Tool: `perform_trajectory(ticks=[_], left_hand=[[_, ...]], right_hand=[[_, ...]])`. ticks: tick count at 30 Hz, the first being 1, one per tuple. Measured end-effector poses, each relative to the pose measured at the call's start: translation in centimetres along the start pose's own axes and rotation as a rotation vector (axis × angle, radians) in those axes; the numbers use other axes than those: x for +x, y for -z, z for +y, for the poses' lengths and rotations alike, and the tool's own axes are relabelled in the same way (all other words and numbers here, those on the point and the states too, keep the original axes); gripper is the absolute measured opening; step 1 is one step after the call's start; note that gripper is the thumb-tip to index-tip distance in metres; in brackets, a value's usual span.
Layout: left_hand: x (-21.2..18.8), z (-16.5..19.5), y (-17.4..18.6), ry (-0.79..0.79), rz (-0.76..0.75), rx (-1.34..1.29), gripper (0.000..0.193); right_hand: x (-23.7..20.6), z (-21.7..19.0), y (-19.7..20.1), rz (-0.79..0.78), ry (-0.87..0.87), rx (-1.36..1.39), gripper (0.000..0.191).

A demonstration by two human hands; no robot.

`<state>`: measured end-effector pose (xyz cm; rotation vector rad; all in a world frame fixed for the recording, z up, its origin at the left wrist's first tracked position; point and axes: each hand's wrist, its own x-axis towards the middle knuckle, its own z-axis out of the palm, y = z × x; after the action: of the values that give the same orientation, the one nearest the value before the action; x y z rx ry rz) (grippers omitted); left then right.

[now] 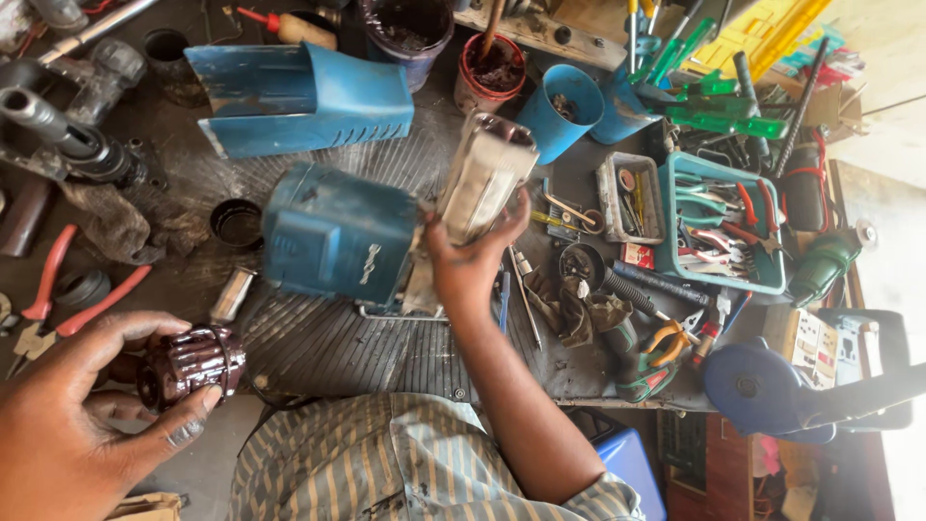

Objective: The person wipes grease and dirt from a metal automotive hub component using a rag, turning the part to clean different sides, then sets it on the workbench and continues wiping other small metal parts and rings with the cloth.

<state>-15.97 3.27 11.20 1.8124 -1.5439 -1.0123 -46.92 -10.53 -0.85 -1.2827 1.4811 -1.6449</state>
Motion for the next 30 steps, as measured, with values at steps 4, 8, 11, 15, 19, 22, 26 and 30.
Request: perform_trajectory(ticks=[4,8,11,15,19,22,26,30], left_hand=[[-0.6,-1.5,0.8,0.045,0.011,0.036,0.059],[-1.7,-3.8,1.8,0.033,0.030,-0.004,0.061],[-2.5,-6.1,2.7,0.046,0.044,-0.052,0.064],[-3.8,-8.7,4.0,-0.047,0.117,-0.136,0.062],[-3.9,-9.7,6.8,0.010,0.122,-0.095,0.066],[-3.3,-10.0,9.5,0.164,0.061,0.016,0.061],[-0.9,-11.4,10.9,-0.122,0.072,0.172,0.051],[3.3,-14.0,9.7,-0.295,-0.028,0.442,0.066]], right_hand=[[2.9,1.1,-1.2,0.037,0.137,-0.195,0.108],[6.5,-0.7,-3.2,-0.017,-0.229,-0.136,0.102],[7.7,-2.5,-4.4,-0.037,-0.611,-0.121,0.101],[7.7,-2.1,-5.6,-0.017,-0.629,-0.216,0.105],[7.4,-1.5,-6.2,0.169,0.137,-0.952,0.100],[5.5,-2.3,-6.9,0.140,0.259,-0.770,0.084],[-3.0,-5.0,-10.8,0.094,0.371,-0.437,0.088],[-14.1,-6.4,-16.1,-0.066,0.505,-0.438,0.078]])
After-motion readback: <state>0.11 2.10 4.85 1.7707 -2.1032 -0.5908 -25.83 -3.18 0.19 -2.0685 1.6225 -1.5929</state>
